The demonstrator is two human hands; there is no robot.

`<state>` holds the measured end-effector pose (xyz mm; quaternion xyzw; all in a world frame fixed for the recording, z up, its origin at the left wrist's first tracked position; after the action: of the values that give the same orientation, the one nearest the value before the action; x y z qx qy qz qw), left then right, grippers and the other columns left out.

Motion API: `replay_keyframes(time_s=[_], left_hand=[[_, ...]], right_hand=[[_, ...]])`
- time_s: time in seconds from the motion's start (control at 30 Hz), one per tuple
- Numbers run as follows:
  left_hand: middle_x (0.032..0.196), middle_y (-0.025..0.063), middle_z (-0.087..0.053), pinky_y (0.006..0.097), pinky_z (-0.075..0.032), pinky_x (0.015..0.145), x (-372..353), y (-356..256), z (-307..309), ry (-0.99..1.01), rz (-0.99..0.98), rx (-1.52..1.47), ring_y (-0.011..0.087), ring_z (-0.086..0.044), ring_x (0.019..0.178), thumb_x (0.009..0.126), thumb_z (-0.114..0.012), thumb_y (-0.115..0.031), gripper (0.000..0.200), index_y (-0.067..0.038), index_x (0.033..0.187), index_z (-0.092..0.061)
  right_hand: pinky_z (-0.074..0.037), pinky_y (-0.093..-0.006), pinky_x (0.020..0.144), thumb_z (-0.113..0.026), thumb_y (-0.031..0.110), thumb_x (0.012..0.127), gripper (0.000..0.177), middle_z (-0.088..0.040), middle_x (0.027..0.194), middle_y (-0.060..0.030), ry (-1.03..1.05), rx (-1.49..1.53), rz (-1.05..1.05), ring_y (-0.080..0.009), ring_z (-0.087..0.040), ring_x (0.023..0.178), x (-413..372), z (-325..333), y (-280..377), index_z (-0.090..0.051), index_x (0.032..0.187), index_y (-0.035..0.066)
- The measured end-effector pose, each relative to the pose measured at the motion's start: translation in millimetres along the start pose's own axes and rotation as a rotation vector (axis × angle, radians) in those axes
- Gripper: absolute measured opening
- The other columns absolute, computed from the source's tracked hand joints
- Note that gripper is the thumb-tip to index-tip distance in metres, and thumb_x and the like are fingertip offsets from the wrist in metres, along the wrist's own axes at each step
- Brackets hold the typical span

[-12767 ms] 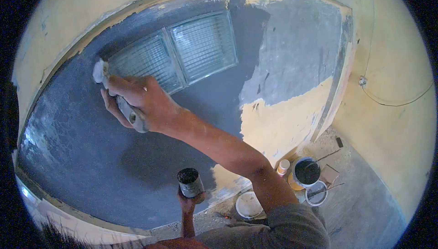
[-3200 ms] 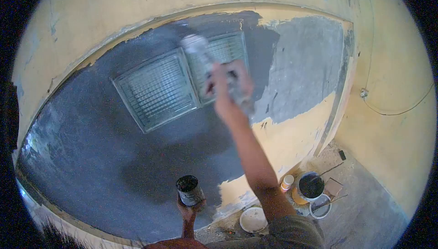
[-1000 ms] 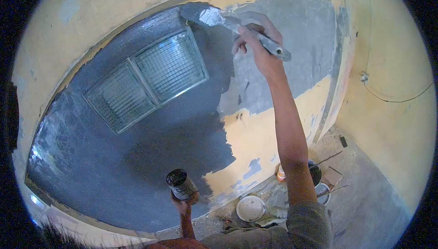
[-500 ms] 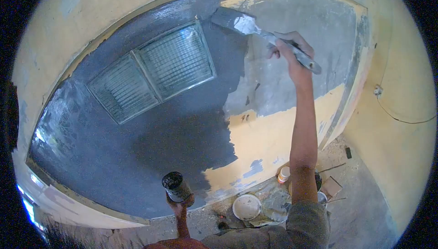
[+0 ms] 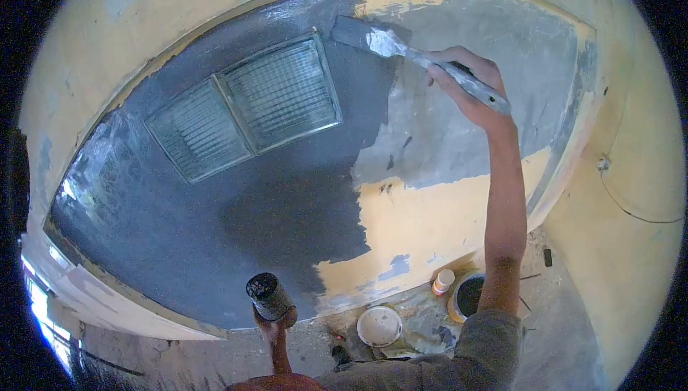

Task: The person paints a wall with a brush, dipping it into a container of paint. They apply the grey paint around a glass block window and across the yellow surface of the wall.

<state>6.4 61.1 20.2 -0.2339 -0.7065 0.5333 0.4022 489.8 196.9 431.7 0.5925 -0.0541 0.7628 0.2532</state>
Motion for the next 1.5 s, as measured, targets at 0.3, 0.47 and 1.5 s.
replay_keyframes(time_s=[0.3,0.47,1.5], left_hand=[[0.097,0.008,-0.062,0.0345,-0.051,0.074,-17,-11,-14,-0.001,-0.018,0.059,0.0204,-0.06,0.081,0.048,-0.085,-0.014,0.073,-0.003,0.113,-0.053],[0.094,0.0078,-0.061,0.0348,-0.051,0.073,-31,-30,-27,-0.009,0.025,-0.041,0.0201,-0.06,0.077,0.05,-0.085,-0.011,0.071,-0.002,0.112,-0.052],[0.106,0.0079,-0.057,0.0364,-0.047,0.083,-42,23,16,-0.131,0.014,0.027,0.0223,-0.056,0.093,0.045,-0.089,-0.018,0.085,-0.003,0.12,-0.049]], right_hand=[[-0.049,-0.0268,0.066,-0.068,0.002,0.081,0.019,-0.066,0.086,-0.0097,0.111,-0.137,0.379,-0.0168,-0.064,0.075,24,-13,49,-0.065,0.1,0.002],[-0.05,-0.0269,0.067,-0.069,0.002,0.079,0.02,-0.066,0.087,-0.0088,0.25,-0.183,0.366,-0.0181,-0.065,0.077,23,-8,48,-0.065,0.099,0.003],[-0.049,-0.026,0.064,-0.061,0.004,0.088,0.014,-0.064,0.083,-0.0091,0.303,-0.092,0.084,-0.0133,-0.061,0.071,32,18,19,-0.063,0.1,-0.002]])
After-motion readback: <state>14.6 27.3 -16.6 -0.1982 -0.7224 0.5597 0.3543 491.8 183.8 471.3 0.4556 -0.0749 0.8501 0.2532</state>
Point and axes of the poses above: each hand's wrist, its own x-axis towards the middle knuckle, its own z-axis out of the back of the hand, y = z × x, the point moved 9 cm from there along x, towards the middle knuckle
